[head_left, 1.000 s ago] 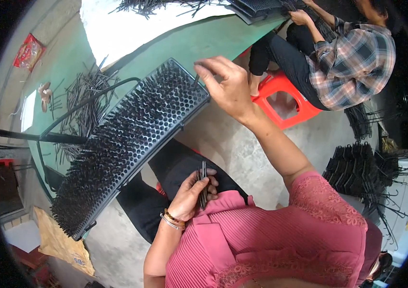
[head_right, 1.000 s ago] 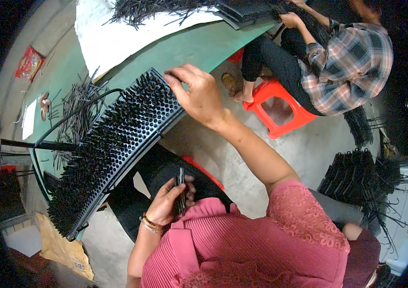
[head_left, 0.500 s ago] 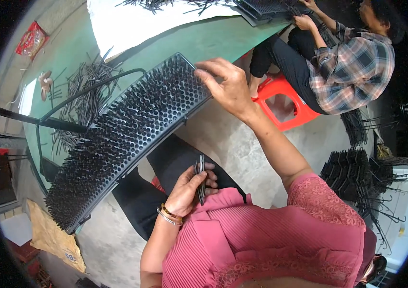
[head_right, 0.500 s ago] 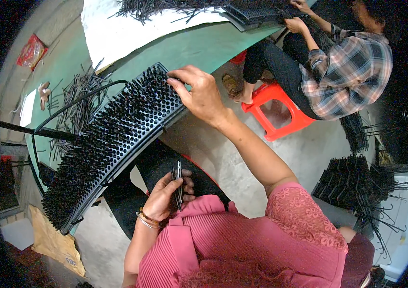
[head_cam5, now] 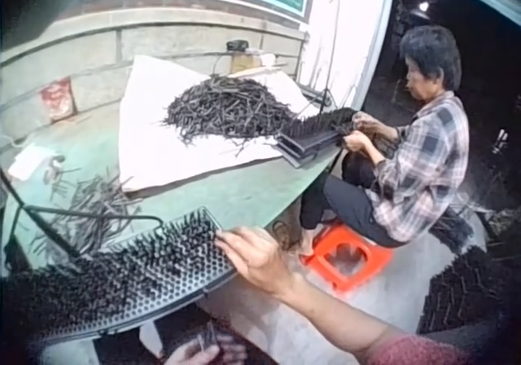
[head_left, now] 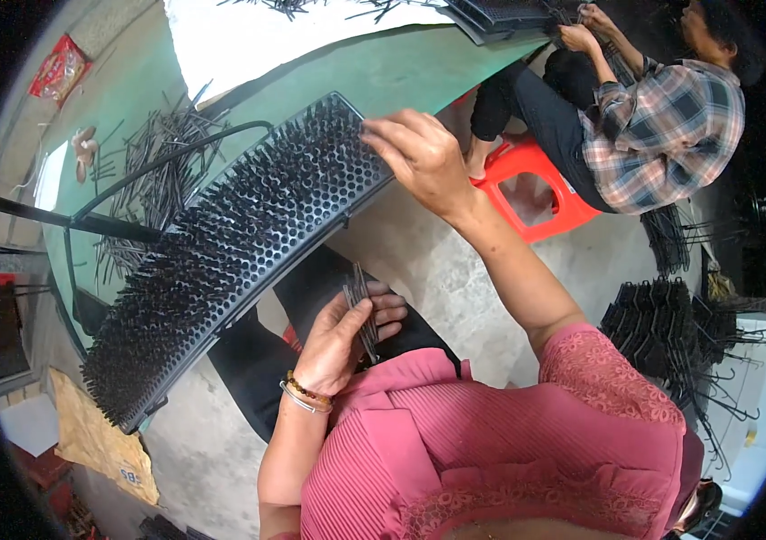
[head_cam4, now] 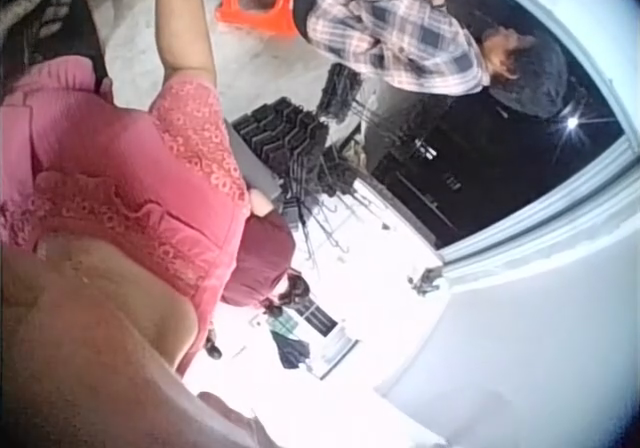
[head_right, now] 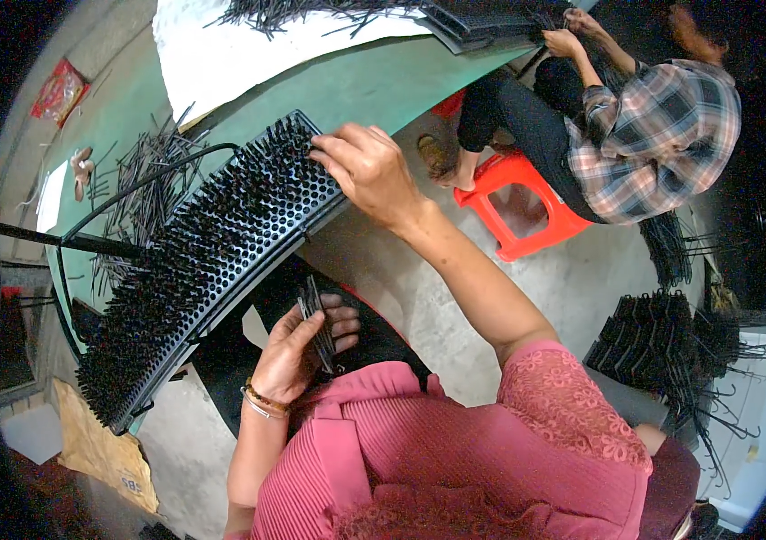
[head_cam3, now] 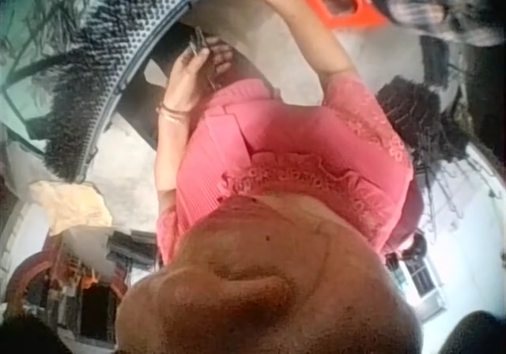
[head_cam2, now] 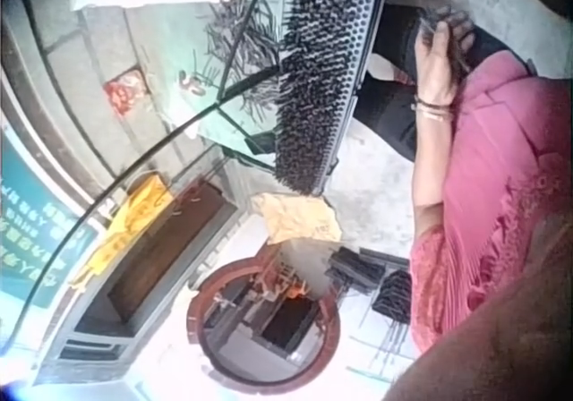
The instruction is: Inserting metal pins into a perforated base to assemble an industrial brush.
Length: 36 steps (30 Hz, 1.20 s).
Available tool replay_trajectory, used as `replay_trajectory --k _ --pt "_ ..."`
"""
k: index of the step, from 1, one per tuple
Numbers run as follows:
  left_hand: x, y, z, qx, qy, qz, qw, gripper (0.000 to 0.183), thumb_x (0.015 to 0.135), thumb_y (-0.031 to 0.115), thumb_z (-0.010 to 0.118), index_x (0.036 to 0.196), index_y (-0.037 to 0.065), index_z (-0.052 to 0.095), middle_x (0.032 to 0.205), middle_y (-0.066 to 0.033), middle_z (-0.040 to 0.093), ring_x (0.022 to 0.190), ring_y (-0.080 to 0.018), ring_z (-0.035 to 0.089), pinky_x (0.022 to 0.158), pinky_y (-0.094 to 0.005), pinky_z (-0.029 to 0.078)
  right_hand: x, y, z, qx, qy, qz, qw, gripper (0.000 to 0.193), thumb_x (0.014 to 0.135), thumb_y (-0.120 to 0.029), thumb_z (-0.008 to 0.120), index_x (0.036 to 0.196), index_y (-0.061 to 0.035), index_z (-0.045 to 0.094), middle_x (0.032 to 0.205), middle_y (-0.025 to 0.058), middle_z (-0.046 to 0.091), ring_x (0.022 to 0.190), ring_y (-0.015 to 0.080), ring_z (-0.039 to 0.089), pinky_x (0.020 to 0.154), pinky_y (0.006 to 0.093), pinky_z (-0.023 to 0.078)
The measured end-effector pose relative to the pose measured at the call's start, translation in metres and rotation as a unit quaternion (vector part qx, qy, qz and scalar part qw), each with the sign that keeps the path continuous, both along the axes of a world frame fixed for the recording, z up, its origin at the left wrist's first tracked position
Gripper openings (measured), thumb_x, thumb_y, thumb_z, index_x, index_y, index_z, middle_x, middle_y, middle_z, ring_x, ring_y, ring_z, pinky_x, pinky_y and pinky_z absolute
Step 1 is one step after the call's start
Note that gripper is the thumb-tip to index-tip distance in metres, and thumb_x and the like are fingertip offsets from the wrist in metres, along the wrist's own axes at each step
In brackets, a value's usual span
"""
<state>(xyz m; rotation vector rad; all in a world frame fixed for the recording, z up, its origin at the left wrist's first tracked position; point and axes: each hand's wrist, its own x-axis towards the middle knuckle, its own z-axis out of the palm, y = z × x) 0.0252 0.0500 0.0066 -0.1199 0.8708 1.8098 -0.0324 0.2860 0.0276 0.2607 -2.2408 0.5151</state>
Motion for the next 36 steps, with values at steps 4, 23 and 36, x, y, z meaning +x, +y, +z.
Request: replay_trajectory --k 4,23,36 --pt "-0.005 -0.005 0.007 -0.011 0.007 0.000 1.000 0.033 0.095 0.019 0.047 0.122 0.000 0.045 0.108 -0.0166 0.059 0.097 -0.0251 0.061 0.083 -0.0367 0.052 0.006 -0.009 0.006 -0.045 -0.030 -0.008 0.999 0.018 0.076 -0.007 0.068 0.093 -0.0022 0.067 0.083 0.0112 0.063 0.075 0.0252 0.061 0.068 0.0325 0.048" --pt "-0.011 -0.015 0.010 -0.035 0.038 0.045 0.998 0.034 0.097 0.022 0.044 0.124 0.000 0.047 0.102 -0.0113 0.062 0.079 -0.0142 0.060 0.060 -0.0250 0.051 0.026 -0.052 0.032 -0.408 -0.283 0.171 0.851 0.016 0.085 -0.008 0.064 0.096 0.0030 0.064 0.086 0.0039 0.066 0.078 0.0088 0.060 0.071 0.0216 0.049" --pt "-0.007 -0.013 0.006 -0.012 0.040 0.010 0.999 0.031 0.097 0.023 0.045 0.117 0.001 0.048 0.095 -0.0076 0.059 0.070 -0.0074 0.054 0.056 -0.0195 0.045 -0.017 -0.040 0.018 -0.356 -0.232 0.221 0.878 0.018 0.085 -0.009 0.063 0.099 0.0024 0.064 0.086 0.0056 0.067 0.075 0.0090 0.061 0.068 0.0212 0.050"
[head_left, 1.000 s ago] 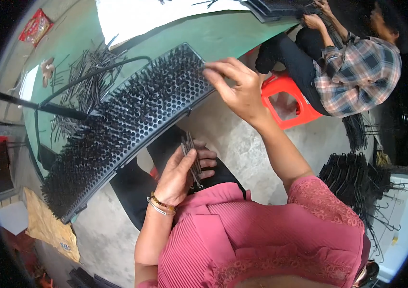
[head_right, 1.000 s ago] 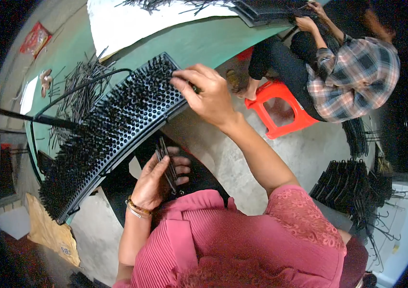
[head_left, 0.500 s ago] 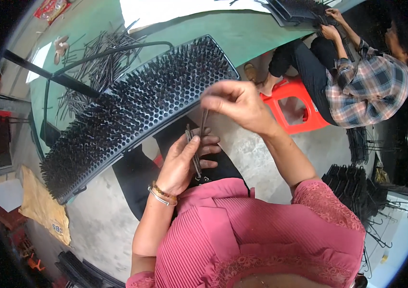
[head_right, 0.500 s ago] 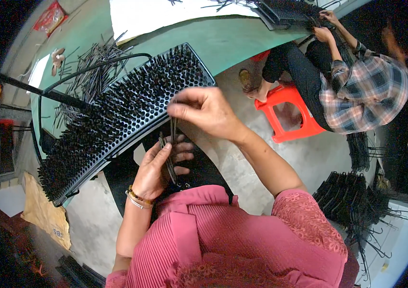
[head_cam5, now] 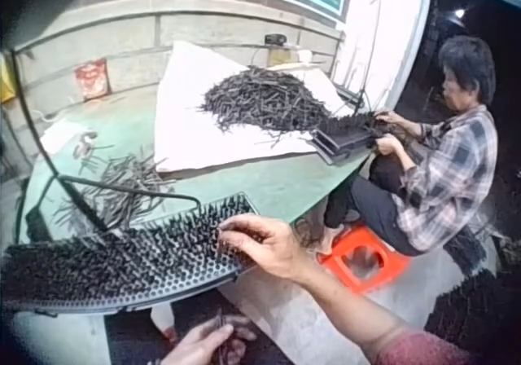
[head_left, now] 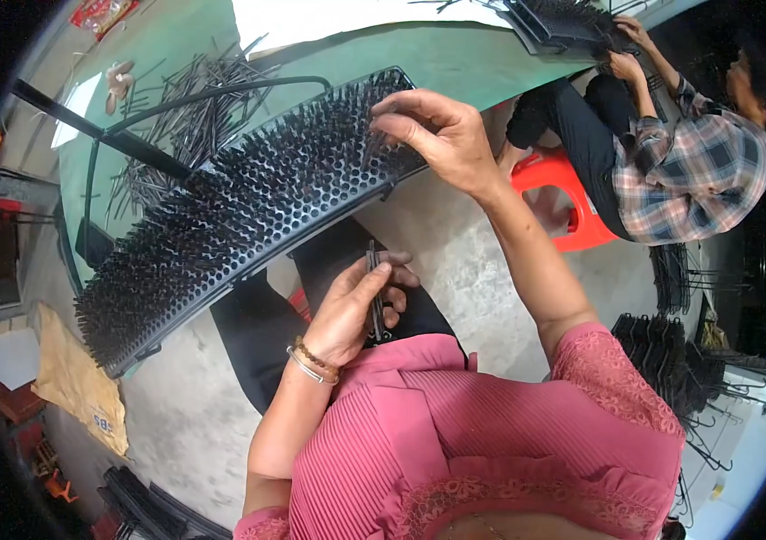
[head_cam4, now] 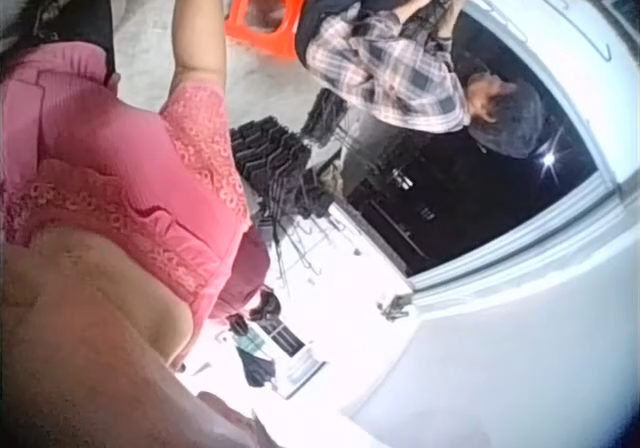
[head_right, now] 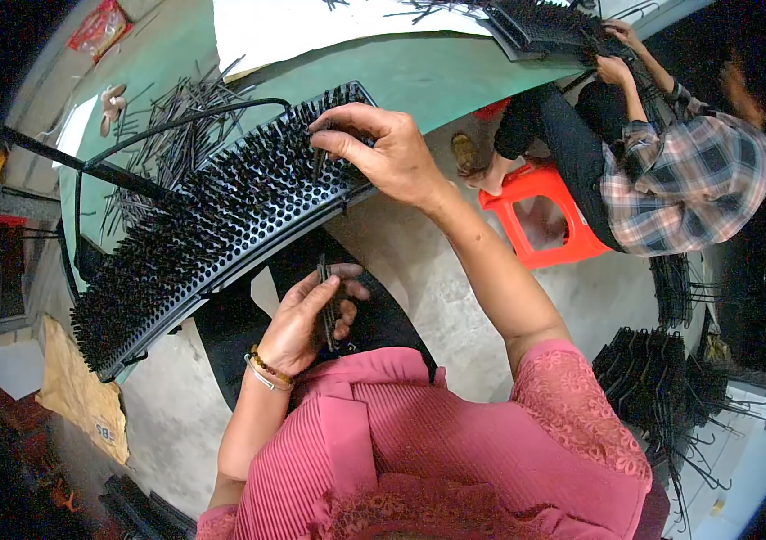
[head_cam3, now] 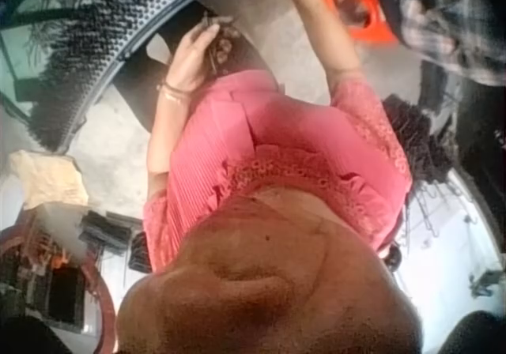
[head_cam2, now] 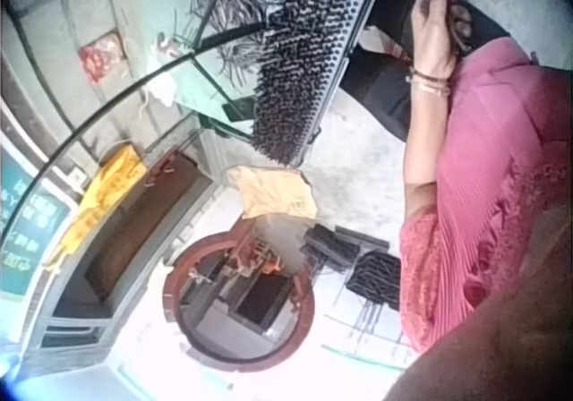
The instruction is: Inserting metal pins into a perforated base to assemble an industrial brush.
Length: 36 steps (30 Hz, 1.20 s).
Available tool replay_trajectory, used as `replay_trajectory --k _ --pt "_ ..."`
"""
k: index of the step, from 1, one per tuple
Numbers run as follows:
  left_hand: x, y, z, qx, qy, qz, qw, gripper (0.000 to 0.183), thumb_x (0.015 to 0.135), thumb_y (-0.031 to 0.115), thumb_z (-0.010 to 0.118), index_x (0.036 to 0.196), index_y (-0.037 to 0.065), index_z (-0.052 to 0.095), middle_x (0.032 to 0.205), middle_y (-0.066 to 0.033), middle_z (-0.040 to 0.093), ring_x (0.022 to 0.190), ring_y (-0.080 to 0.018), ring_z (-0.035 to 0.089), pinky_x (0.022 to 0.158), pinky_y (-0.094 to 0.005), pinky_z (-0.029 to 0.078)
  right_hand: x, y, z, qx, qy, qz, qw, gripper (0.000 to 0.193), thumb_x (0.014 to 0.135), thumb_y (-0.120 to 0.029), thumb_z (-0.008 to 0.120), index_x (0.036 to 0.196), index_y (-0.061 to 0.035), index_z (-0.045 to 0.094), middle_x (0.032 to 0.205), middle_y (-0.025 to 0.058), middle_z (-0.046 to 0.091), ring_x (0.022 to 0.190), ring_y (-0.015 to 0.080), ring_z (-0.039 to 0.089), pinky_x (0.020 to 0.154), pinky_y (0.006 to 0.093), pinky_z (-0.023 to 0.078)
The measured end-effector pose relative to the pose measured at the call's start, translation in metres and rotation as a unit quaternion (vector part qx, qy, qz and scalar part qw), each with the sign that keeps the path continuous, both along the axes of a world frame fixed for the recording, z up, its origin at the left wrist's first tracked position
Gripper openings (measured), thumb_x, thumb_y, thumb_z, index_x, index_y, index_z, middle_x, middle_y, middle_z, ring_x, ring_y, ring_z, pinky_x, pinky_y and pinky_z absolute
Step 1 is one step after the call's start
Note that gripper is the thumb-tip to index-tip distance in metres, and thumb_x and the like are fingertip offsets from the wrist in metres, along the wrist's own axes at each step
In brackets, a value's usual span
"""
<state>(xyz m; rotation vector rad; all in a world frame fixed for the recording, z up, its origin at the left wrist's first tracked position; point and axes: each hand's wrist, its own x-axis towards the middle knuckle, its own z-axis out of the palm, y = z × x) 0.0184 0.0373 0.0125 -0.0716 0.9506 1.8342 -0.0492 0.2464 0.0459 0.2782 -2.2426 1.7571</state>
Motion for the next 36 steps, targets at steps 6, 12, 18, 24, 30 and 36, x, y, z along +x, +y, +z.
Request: replay_trajectory --k 6,12,18,24,30,36 --pt "-0.001 0.001 0.000 0.002 -0.008 -0.007 1.000 0.030 0.097 0.022 0.046 0.117 0.000 0.048 0.095 -0.0075 0.059 0.070 -0.0069 0.053 0.056 -0.0191 0.045 0.001 0.004 -0.007 0.040 0.021 -0.029 0.999 0.020 0.086 -0.007 0.063 0.103 0.0036 0.062 0.086 0.0068 0.067 0.076 0.0099 0.062 0.068 0.0218 0.052" --pt "0.001 0.000 -0.002 0.012 -0.016 -0.001 1.000 0.029 0.096 0.020 0.047 0.117 -0.001 0.048 0.095 -0.0074 0.059 0.069 -0.0065 0.052 0.056 -0.0191 0.045 0.003 0.003 -0.008 0.025 0.010 -0.035 0.999 0.019 0.086 -0.006 0.063 0.103 0.0023 0.062 0.086 0.0065 0.067 0.076 0.0101 0.063 0.069 0.0219 0.052" --pt "0.003 0.000 -0.004 0.001 -0.007 -0.002 1.000 0.032 0.094 0.019 0.048 0.120 -0.001 0.049 0.095 -0.0079 0.061 0.068 -0.0078 0.053 0.054 -0.0200 0.044 0.002 0.004 -0.005 0.056 0.030 0.003 0.998 0.017 0.086 -0.007 0.062 0.101 0.0020 0.063 0.086 0.0055 0.067 0.077 0.0097 0.063 0.068 0.0215 0.051" --pt "0.003 -0.001 -0.004 -0.004 -0.008 0.001 1.000 0.032 0.094 0.018 0.047 0.120 -0.001 0.049 0.094 -0.0076 0.060 0.068 -0.0083 0.052 0.054 -0.0203 0.044 0.002 0.000 -0.010 0.061 0.052 0.001 0.997 0.019 0.087 -0.006 0.061 0.104 0.0020 0.061 0.086 0.0062 0.067 0.075 0.0099 0.062 0.068 0.0218 0.050" --pt "0.001 -0.001 0.001 -0.010 -0.001 -0.011 1.000 0.028 0.094 0.016 0.047 0.117 -0.001 0.050 0.092 -0.0054 0.058 0.068 -0.0060 0.050 0.055 -0.0186 0.043 0.001 0.002 -0.012 0.019 0.019 0.003 1.000 0.022 0.087 -0.005 0.060 0.108 0.0017 0.060 0.088 0.0075 0.067 0.078 0.0109 0.062 0.068 0.0223 0.050" --pt "0.002 -0.001 -0.001 -0.012 0.002 -0.008 1.000 0.028 0.094 0.015 0.047 0.117 -0.001 0.050 0.092 -0.0056 0.058 0.067 -0.0059 0.050 0.055 -0.0187 0.043 -0.008 0.010 0.005 0.153 0.084 0.067 0.982 0.020 0.084 -0.005 0.063 0.102 0.0016 0.063 0.088 0.0069 0.067 0.079 0.0127 0.064 0.068 0.0239 0.050"
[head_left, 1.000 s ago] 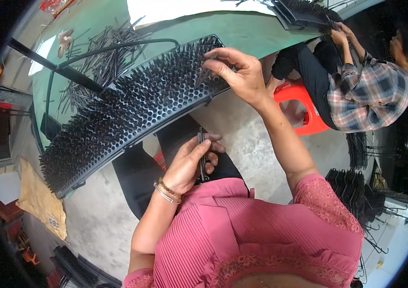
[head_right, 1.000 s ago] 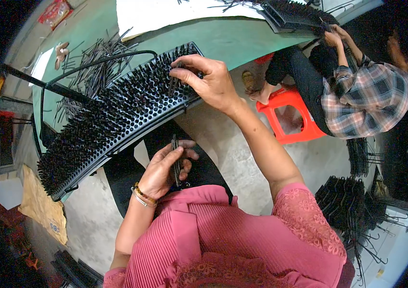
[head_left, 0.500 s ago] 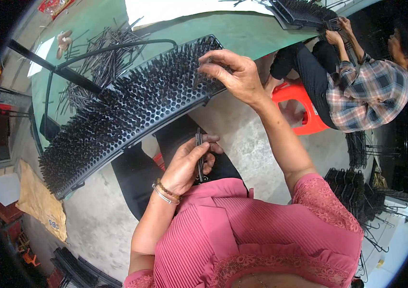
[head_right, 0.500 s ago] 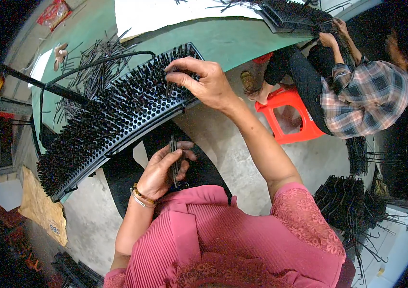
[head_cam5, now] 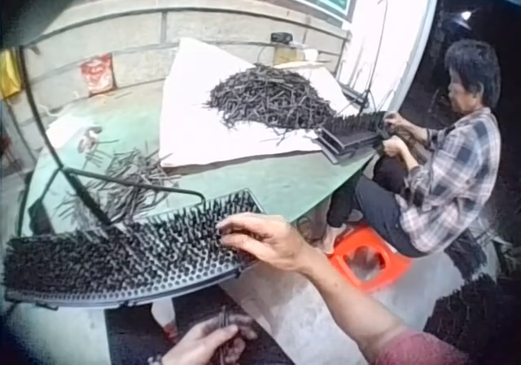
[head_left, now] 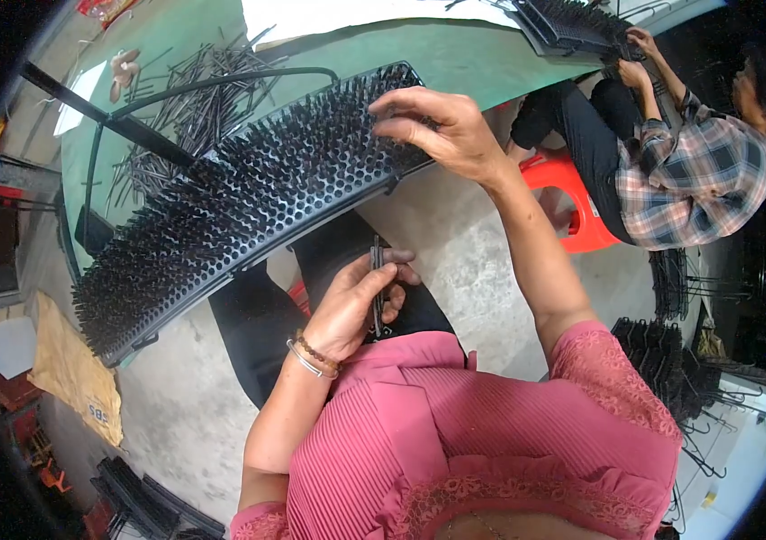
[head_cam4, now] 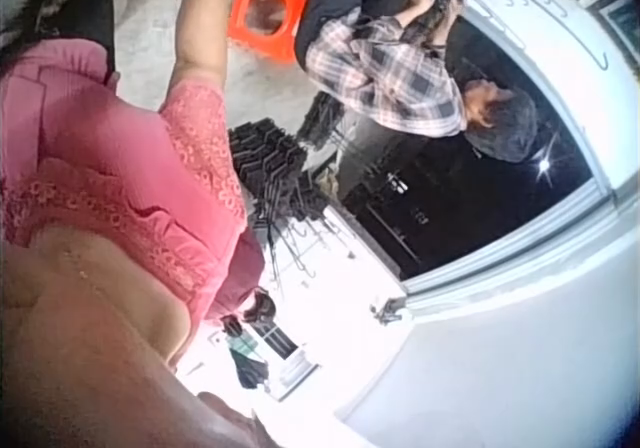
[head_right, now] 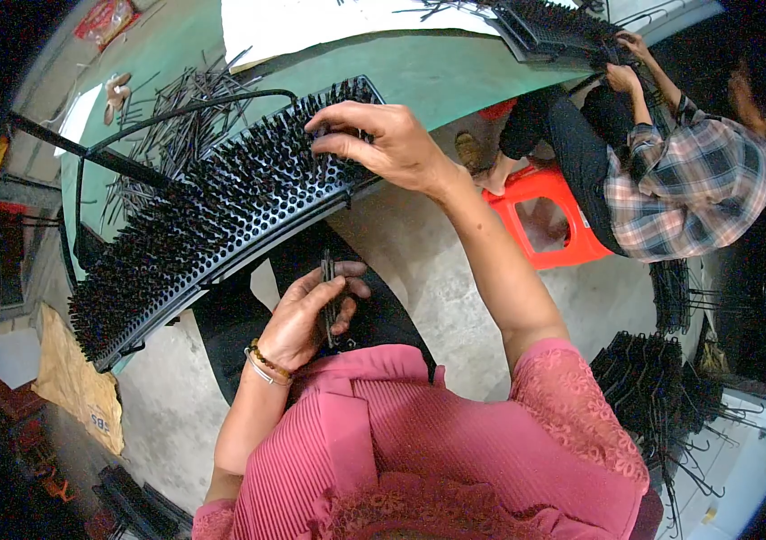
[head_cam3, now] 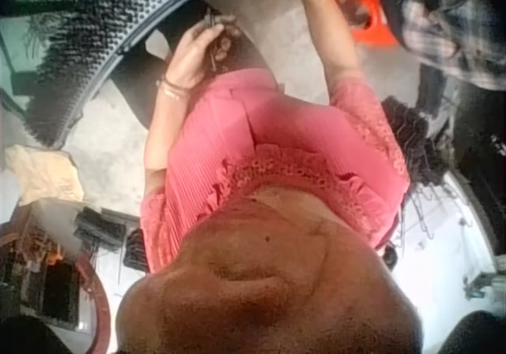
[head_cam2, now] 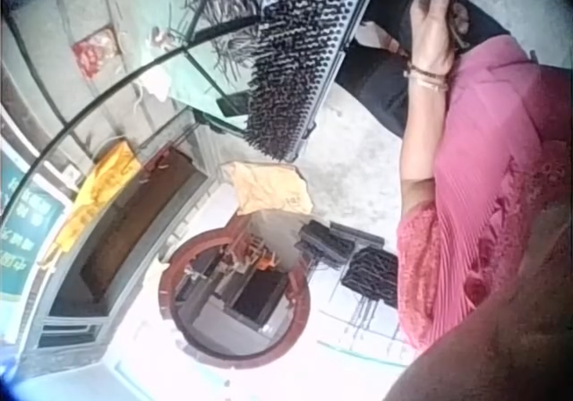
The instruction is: Inserting metal pins into a perforated base to assemble an industrial brush.
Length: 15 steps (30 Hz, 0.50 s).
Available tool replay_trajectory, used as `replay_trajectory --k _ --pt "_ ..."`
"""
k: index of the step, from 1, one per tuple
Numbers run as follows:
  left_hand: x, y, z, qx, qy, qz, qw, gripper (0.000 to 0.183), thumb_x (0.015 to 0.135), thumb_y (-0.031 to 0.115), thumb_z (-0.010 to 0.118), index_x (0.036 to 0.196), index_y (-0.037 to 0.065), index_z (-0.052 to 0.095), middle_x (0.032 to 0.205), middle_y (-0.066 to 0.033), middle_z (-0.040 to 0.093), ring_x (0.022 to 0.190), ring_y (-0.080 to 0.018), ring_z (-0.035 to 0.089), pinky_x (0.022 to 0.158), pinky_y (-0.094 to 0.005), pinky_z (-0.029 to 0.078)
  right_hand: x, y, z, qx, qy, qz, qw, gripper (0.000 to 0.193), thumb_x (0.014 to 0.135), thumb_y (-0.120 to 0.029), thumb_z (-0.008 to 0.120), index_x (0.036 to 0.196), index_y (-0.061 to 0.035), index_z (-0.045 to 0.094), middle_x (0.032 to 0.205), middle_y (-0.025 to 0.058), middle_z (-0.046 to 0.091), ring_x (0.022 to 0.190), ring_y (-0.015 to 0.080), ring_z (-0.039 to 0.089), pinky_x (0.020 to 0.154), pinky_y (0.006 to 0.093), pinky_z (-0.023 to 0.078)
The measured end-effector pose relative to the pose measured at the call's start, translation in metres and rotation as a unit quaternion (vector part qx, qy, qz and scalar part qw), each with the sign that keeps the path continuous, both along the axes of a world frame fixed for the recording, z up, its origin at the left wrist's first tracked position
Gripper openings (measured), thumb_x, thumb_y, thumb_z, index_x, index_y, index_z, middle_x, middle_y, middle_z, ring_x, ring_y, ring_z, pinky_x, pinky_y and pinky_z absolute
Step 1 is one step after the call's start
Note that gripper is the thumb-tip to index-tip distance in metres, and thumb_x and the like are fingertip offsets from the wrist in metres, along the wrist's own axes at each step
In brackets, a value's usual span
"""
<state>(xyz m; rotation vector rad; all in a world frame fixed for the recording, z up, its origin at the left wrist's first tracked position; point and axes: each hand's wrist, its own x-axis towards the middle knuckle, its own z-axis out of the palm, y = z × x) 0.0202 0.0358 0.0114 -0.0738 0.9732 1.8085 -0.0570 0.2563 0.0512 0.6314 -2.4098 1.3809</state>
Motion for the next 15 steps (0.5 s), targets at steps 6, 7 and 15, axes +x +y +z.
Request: replay_trajectory --k 6,7,15 --pt "0.000 0.000 0.001 -0.006 -0.007 -0.001 1.000 0.028 0.094 0.015 0.047 0.117 -0.001 0.050 0.093 -0.0058 0.058 0.067 -0.0060 0.050 0.055 -0.0188 0.043 -0.005 -0.004 0.002 0.069 0.028 0.052 0.996 0.021 0.080 -0.006 0.066 0.100 -0.0017 0.064 0.088 0.0073 0.067 0.077 0.0157 0.065 0.068 0.0264 0.050" --pt "0.000 0.000 0.000 -0.003 -0.007 0.002 1.000 0.028 0.094 0.015 0.047 0.118 -0.001 0.050 0.093 -0.0058 0.058 0.067 -0.0060 0.050 0.055 -0.0188 0.043 -0.005 -0.005 0.000 0.080 0.050 0.051 0.994 0.021 0.080 -0.007 0.066 0.100 -0.0028 0.064 0.088 0.0073 0.067 0.077 0.0161 0.065 0.068 0.0269 0.050" --pt "-0.001 0.001 -0.002 -0.005 0.001 0.000 1.000 0.030 0.094 0.017 0.048 0.118 0.001 0.051 0.092 -0.0056 0.060 0.067 -0.0069 0.051 0.053 -0.0188 0.042 0.007 -0.015 -0.013 0.112 0.151 -0.024 0.982 0.024 0.071 -0.010 0.075 0.094 -0.0063 0.068 0.080 0.0047 0.066 0.073 0.0167 0.062 0.068 0.0287 0.047"
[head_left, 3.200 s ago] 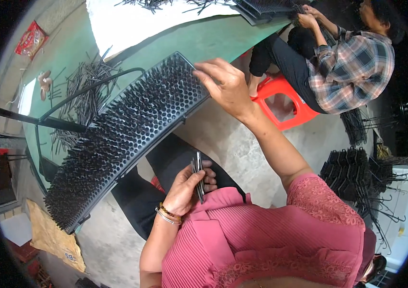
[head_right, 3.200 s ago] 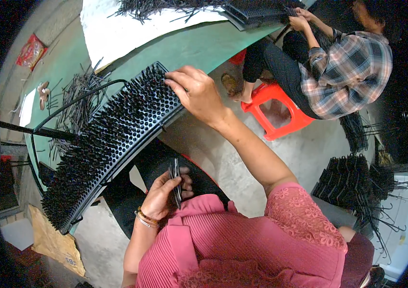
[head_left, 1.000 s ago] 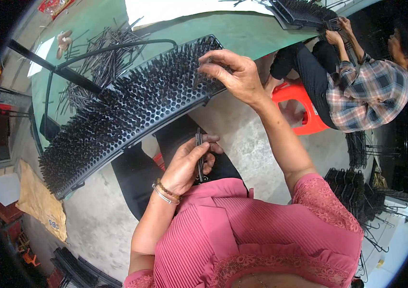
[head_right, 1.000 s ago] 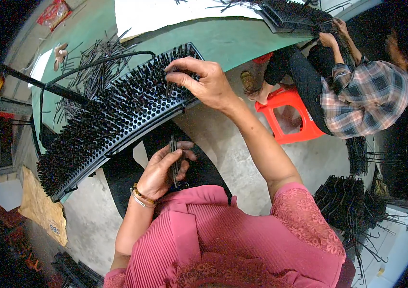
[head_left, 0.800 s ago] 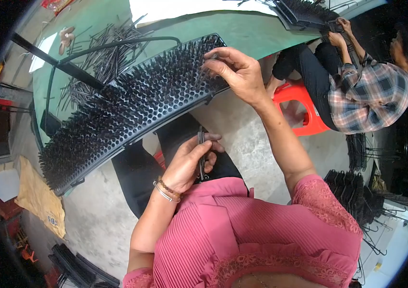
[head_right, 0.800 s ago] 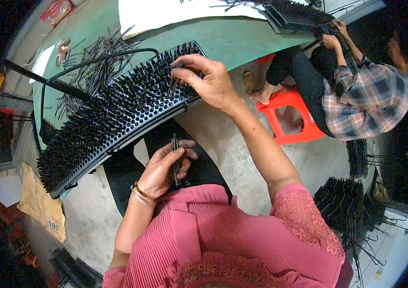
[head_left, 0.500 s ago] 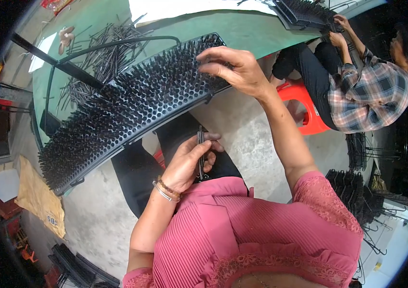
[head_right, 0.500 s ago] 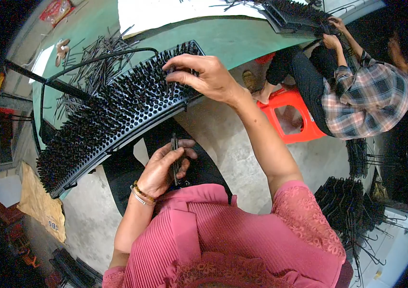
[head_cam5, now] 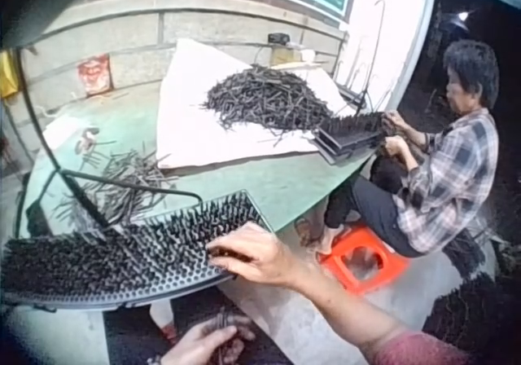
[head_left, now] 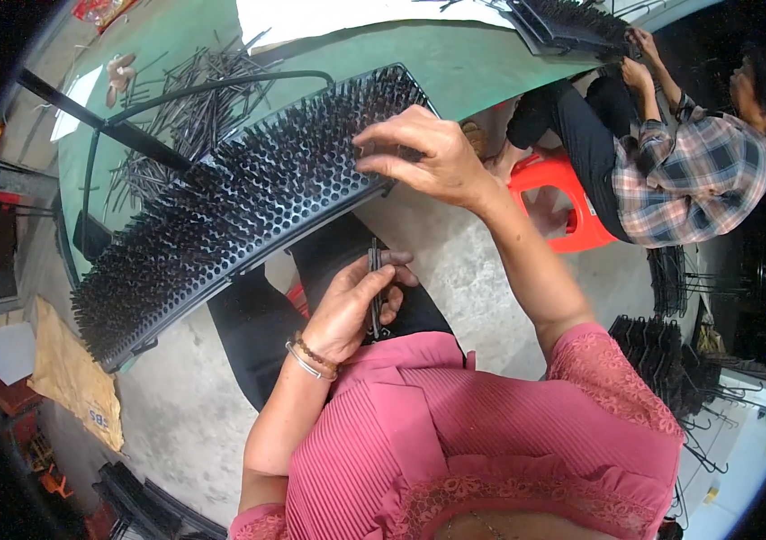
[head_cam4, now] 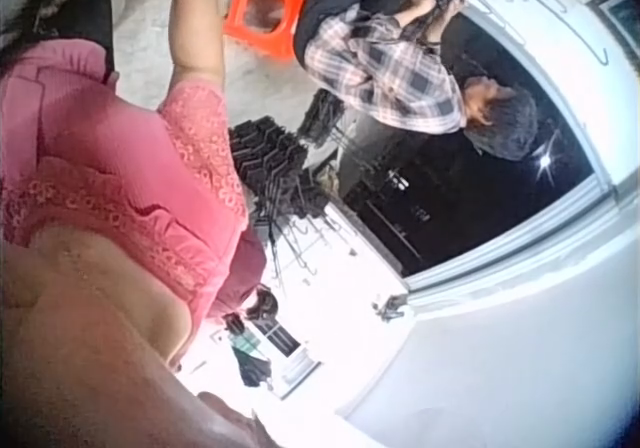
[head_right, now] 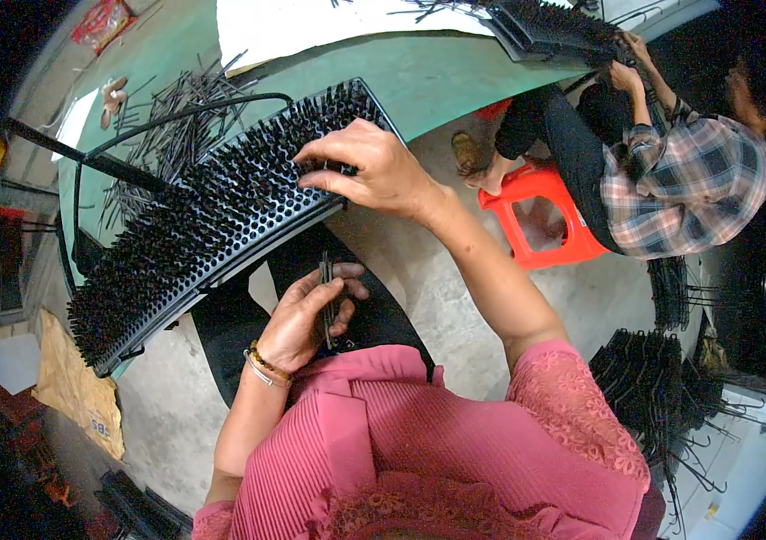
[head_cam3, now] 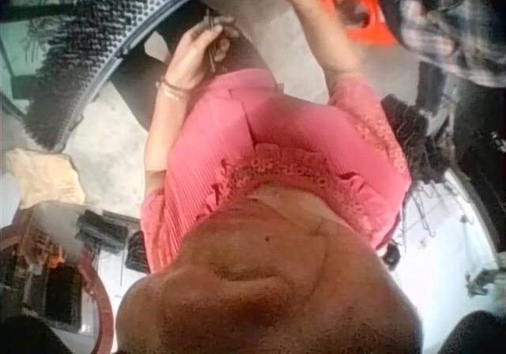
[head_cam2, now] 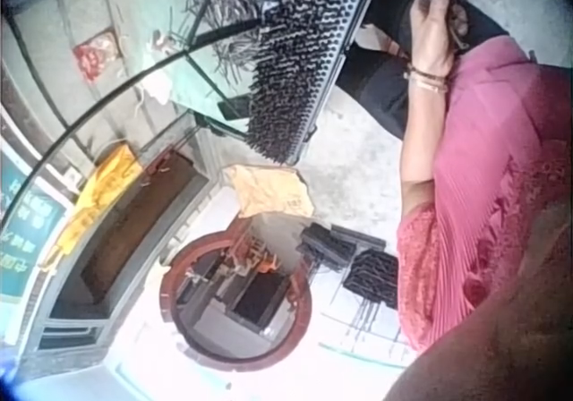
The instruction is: Inserting metal pins into a perforated base to assemble an industrial brush.
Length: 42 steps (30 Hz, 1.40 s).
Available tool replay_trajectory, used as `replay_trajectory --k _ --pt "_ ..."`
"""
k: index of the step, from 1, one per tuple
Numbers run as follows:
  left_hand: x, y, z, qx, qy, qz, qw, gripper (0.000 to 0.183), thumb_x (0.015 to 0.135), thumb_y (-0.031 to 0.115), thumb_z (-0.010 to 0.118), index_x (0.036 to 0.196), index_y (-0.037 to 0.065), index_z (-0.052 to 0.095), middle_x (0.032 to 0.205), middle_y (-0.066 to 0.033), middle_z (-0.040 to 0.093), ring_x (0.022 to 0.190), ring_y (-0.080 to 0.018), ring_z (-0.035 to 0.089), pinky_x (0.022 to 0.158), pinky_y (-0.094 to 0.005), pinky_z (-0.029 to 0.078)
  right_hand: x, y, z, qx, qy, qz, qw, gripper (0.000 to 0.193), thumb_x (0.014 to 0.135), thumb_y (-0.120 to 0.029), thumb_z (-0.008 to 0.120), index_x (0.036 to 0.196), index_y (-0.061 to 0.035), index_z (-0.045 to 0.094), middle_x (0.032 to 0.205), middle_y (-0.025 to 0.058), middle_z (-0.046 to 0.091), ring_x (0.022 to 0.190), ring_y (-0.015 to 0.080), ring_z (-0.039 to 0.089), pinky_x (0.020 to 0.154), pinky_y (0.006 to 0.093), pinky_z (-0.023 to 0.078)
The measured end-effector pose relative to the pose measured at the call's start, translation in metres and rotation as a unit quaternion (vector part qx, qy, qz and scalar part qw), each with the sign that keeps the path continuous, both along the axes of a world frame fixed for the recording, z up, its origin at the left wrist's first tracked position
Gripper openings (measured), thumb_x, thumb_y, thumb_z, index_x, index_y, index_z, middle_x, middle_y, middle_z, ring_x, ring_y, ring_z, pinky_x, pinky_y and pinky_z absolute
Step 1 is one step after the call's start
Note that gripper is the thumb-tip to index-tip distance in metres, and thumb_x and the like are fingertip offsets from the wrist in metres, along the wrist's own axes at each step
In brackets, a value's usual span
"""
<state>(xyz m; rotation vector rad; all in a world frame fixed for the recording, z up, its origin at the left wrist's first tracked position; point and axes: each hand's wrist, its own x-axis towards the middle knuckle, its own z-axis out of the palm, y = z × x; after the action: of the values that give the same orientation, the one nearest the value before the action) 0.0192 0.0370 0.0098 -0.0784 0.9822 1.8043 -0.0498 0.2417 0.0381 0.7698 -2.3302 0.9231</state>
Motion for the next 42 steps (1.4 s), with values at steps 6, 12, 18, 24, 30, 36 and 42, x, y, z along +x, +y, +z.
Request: replay_trajectory --k 6,12,18,24,30,36,42 --pt "0.001 -0.001 0.002 0.001 -0.009 0.001 1.000 0.030 0.093 0.015 0.048 0.118 0.000 0.051 0.093 -0.0059 0.060 0.069 -0.0068 0.050 0.055 -0.0191 0.042 0.009 -0.003 -0.005 0.026 -0.007 -0.034 0.999 0.022 0.071 -0.012 0.074 0.092 -0.0063 0.068 0.080 0.0049 0.066 0.074 0.0186 0.062 0.073 0.0312 0.045" --pt "-0.001 -0.002 -0.001 0.030 0.014 0.024 0.999 0.033 0.093 0.013 0.048 0.121 -0.005 0.049 0.099 -0.0100 0.061 0.080 -0.0103 0.055 0.067 -0.0223 0.047 0.020 -0.014 -0.002 0.012 0.036 -0.070 0.997 0.019 0.075 -0.015 0.071 0.090 -0.0058 0.068 0.084 0.0076 0.065 0.077 0.0215 0.062 0.070 0.0315 0.044" --pt "-0.009 -0.013 0.014 0.119 0.064 0.031 0.990 0.030 0.096 0.017 0.047 0.115 -0.006 0.050 0.104 -0.0124 0.058 0.090 -0.0168 0.059 0.081 -0.0299 0.050 0.060 -0.034 0.009 -0.192 -0.376 0.053 0.905 0.017 0.080 -0.012 0.067 0.090 0.0019 0.067 0.089 0.0073 0.066 0.080 0.0137 0.061 0.069 0.0278 0.049" --pt "-0.006 -0.021 0.016 0.068 0.060 0.032 0.995 0.032 0.096 0.019 0.046 0.117 -0.005 0.049 0.105 -0.0115 0.058 0.090 -0.0160 0.059 0.079 -0.0297 0.051 0.060 -0.042 0.005 -0.331 -0.542 0.056 0.771 0.016 0.085 -0.012 0.065 0.090 0.0030 0.067 0.085 0.0050 0.067 0.076 0.0086 0.060 0.069 0.0244 0.048" --pt "0.001 -0.030 0.011 0.013 0.081 0.076 0.994 0.037 0.097 0.023 0.046 0.123 -0.003 0.046 0.098 -0.0102 0.059 0.071 -0.0102 0.054 0.059 -0.0220 0.047 0.041 -0.047 0.017 -0.298 -0.409 0.002 0.862 0.018 0.086 -0.011 0.063 0.094 0.0052 0.066 0.084 0.0077 0.068 0.082 0.0113 0.063 0.074 0.0241 0.050" --pt "0.002 -0.042 0.008 -0.021 0.107 0.117 0.987 0.039 0.097 0.024 0.045 0.125 -0.003 0.045 0.086 -0.0067 0.058 0.056 -0.0055 0.042 0.042 -0.0162 0.032 0.021 -0.059 0.021 -0.317 -0.339 0.003 0.886 0.019 0.086 -0.011 0.064 0.097 0.0044 0.066 0.086 0.0060 0.068 0.079 0.0080 0.061 0.070 0.0200 0.049" --pt "0.009 -0.053 -0.003 -0.037 0.094 0.137 0.985 0.036 0.097 0.023 0.044 0.122 -0.003 0.048 0.087 -0.0062 0.058 0.056 -0.0051 0.042 0.043 -0.0167 0.032 0.003 -0.081 0.022 -0.268 -0.243 0.020 0.932 0.018 0.084 -0.010 0.065 0.097 0.0022 0.067 0.086 0.0056 0.068 0.076 0.0075 0.062 0.068 0.0204 0.049"
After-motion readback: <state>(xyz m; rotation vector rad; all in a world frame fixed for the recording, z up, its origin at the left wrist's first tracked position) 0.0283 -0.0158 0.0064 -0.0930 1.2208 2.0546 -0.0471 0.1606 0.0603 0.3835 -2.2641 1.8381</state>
